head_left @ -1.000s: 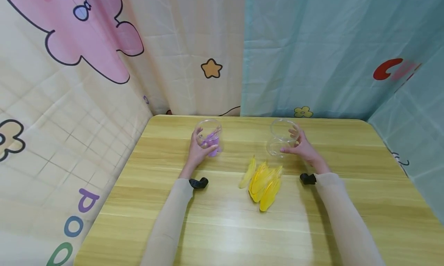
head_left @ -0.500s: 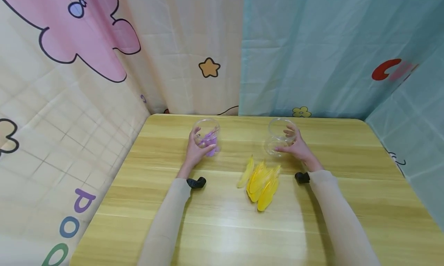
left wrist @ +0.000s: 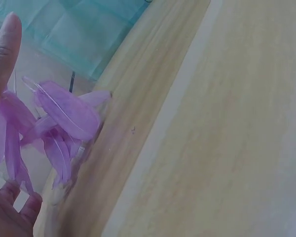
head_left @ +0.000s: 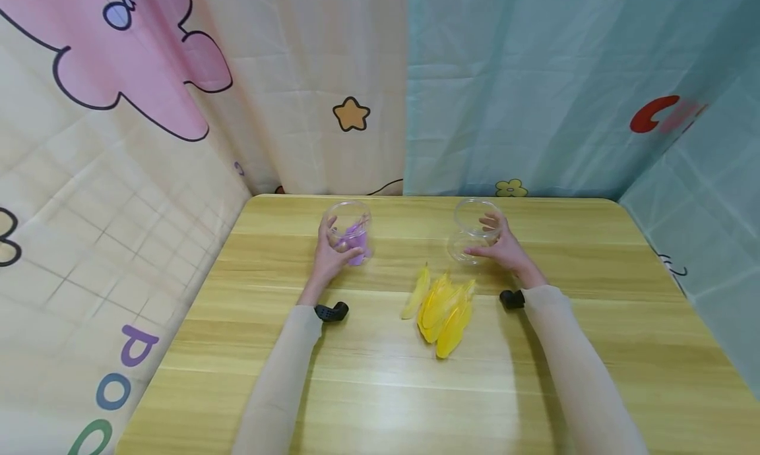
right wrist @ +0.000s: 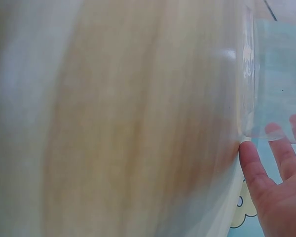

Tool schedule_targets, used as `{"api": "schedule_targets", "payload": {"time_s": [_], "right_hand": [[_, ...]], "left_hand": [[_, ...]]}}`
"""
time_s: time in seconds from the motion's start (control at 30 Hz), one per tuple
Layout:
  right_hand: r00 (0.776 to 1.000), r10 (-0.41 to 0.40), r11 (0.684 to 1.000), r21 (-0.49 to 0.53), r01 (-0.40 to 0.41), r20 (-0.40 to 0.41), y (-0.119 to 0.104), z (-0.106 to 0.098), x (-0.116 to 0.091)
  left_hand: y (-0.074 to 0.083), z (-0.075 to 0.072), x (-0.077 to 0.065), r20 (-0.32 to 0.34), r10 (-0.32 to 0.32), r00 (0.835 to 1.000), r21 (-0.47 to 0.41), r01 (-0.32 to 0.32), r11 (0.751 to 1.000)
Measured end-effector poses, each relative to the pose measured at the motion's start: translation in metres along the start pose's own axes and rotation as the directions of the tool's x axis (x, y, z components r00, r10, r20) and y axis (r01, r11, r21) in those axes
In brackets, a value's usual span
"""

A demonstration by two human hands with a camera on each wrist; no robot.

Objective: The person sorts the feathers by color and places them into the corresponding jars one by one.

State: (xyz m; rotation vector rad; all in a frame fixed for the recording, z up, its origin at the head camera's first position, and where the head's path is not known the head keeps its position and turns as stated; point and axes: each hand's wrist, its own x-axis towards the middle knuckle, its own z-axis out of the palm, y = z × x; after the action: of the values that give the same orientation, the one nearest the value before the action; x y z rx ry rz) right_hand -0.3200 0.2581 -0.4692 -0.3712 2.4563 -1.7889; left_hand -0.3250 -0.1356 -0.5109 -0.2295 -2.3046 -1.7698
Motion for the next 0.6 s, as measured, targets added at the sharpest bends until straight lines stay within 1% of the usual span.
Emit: {"api": "schedule_targets", "payload": {"time_s": [0.13,0.2,0.27,0.3,0.33,0.37,0.4,0.43,0.47,0.5,0.53,0.57,0.6], "right_hand": [[1.0,-0.001,1.0,-0.007,0.001,0.009,0.0,0.0,0.0],[1.0,0.0,1.0,-0.004,0.0,0.011,0.0,0.0,0.0],[1.0,0.001,1.0,0.003,-0.001,0.014,-0.001,0.0,-0.001],[1.0,0.003,1.0,0.006,-0.003,0.015,-0.001,0.0,-0.001],[1.0,0.005,1.0,0.012,-0.006,0.015,-0.002,0.0,-0.001],[1.0,0.007,1.0,0.016,-0.008,0.015,-0.002,0.0,-0.001],[1.0,0.009,1.0,0.019,-0.009,0.015,-0.002,0.0,-0.002],[1.0,0.01,1.0,0.021,-0.011,0.015,-0.003,0.0,-0.002],[1.0,0.012,1.0,0.023,-0.013,0.014,-0.003,0.001,-0.002],[1.0,0.013,1.0,0.022,-0.013,0.014,-0.003,0.001,-0.002],[1.0,0.013,1.0,0.021,-0.013,0.014,-0.003,0.001,-0.002],[1.0,0.014,1.0,0.02,-0.014,0.014,-0.003,0.001,-0.003],[1.0,0.014,1.0,0.019,-0.014,0.014,-0.003,0.0,-0.003]], "left_hand": [[-0.001,-0.002,-0.002,0.025,-0.008,1.0,-0.028,0.008,1.0],[-0.001,-0.005,-0.003,0.015,0.002,1.0,-0.051,-0.001,0.999],[0.001,-0.008,-0.004,-0.031,0.031,0.999,-0.076,-0.034,0.997],[0.003,-0.01,-0.004,-0.072,0.057,0.996,-0.085,-0.063,0.994],[0.006,-0.012,-0.005,-0.122,0.087,0.989,-0.088,-0.098,0.991],[0.009,-0.014,-0.005,-0.183,0.133,0.974,-0.086,-0.15,0.985],[0.013,-0.016,-0.006,-0.25,0.182,0.951,-0.083,-0.208,0.975],[0.018,-0.017,-0.005,-0.318,0.237,0.918,-0.06,-0.269,0.961],[0.023,-0.017,-0.005,-0.379,0.303,0.874,-0.018,-0.334,0.942],[0.031,-0.017,-0.006,-0.427,0.365,0.827,0.033,-0.39,0.92],[0.04,-0.015,-0.005,-0.459,0.433,0.776,0.096,-0.441,0.892],[0.049,-0.013,-0.005,-0.469,0.504,0.725,0.168,-0.487,0.857],[0.06,-0.009,-0.005,-0.454,0.567,0.687,0.232,-0.524,0.82]]}}
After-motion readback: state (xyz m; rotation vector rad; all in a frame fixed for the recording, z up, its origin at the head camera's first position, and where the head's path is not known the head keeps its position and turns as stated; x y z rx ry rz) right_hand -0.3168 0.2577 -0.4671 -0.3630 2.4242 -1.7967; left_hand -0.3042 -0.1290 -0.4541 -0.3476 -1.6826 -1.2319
